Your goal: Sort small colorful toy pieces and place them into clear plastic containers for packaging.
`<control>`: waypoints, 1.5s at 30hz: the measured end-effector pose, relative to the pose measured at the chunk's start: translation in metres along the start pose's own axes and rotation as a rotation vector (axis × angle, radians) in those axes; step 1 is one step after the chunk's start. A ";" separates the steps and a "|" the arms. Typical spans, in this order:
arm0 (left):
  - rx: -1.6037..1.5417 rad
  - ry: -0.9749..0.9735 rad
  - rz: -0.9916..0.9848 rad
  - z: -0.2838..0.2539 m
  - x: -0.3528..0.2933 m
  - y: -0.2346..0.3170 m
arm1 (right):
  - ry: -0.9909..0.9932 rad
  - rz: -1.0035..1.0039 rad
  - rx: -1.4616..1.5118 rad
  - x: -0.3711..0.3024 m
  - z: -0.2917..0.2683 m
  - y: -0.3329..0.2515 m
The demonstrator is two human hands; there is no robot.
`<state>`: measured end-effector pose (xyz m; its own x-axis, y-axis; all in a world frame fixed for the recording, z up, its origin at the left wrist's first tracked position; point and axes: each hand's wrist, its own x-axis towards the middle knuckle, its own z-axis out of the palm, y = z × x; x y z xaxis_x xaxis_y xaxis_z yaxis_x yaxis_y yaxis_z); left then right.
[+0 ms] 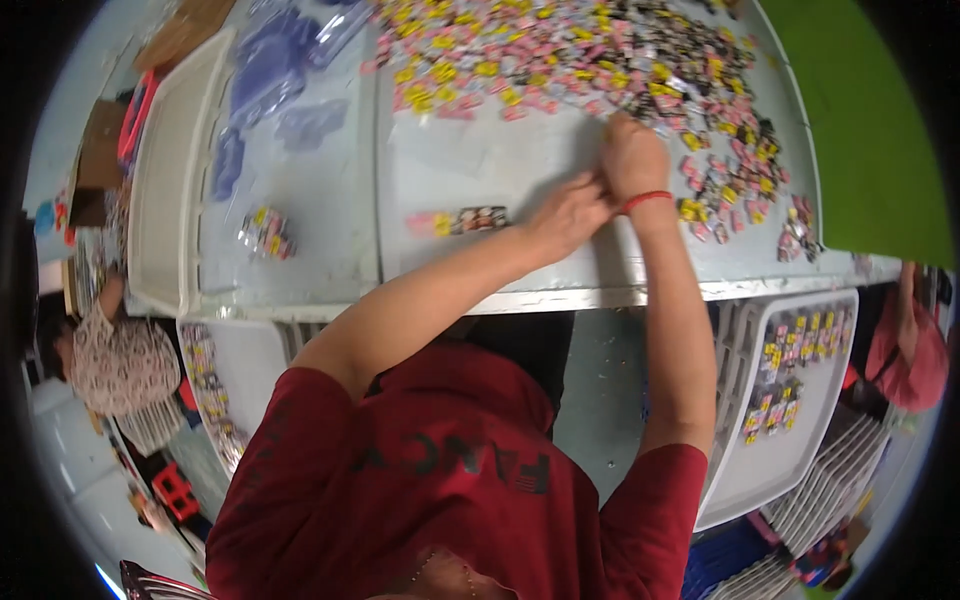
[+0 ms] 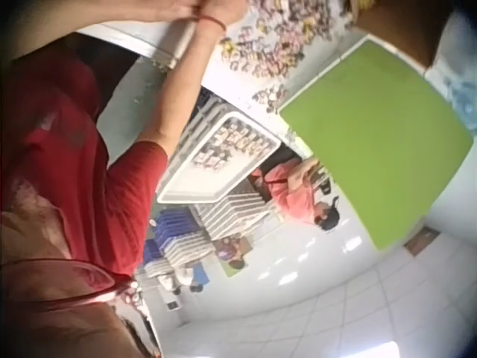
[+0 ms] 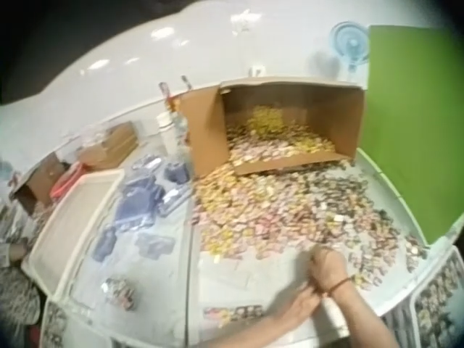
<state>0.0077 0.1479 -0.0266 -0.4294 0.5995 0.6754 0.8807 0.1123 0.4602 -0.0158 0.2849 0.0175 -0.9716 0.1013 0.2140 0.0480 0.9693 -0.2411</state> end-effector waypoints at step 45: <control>0.250 -0.097 -0.236 -0.162 -0.125 0.039 | 0.175 -0.079 0.212 -0.152 0.010 -0.179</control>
<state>0.0633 -0.0509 0.0005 -0.6163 0.6054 0.5036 0.7864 0.4398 0.4338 0.1212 0.0937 0.0186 -0.9148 0.0823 0.3955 -0.0936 0.9091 -0.4058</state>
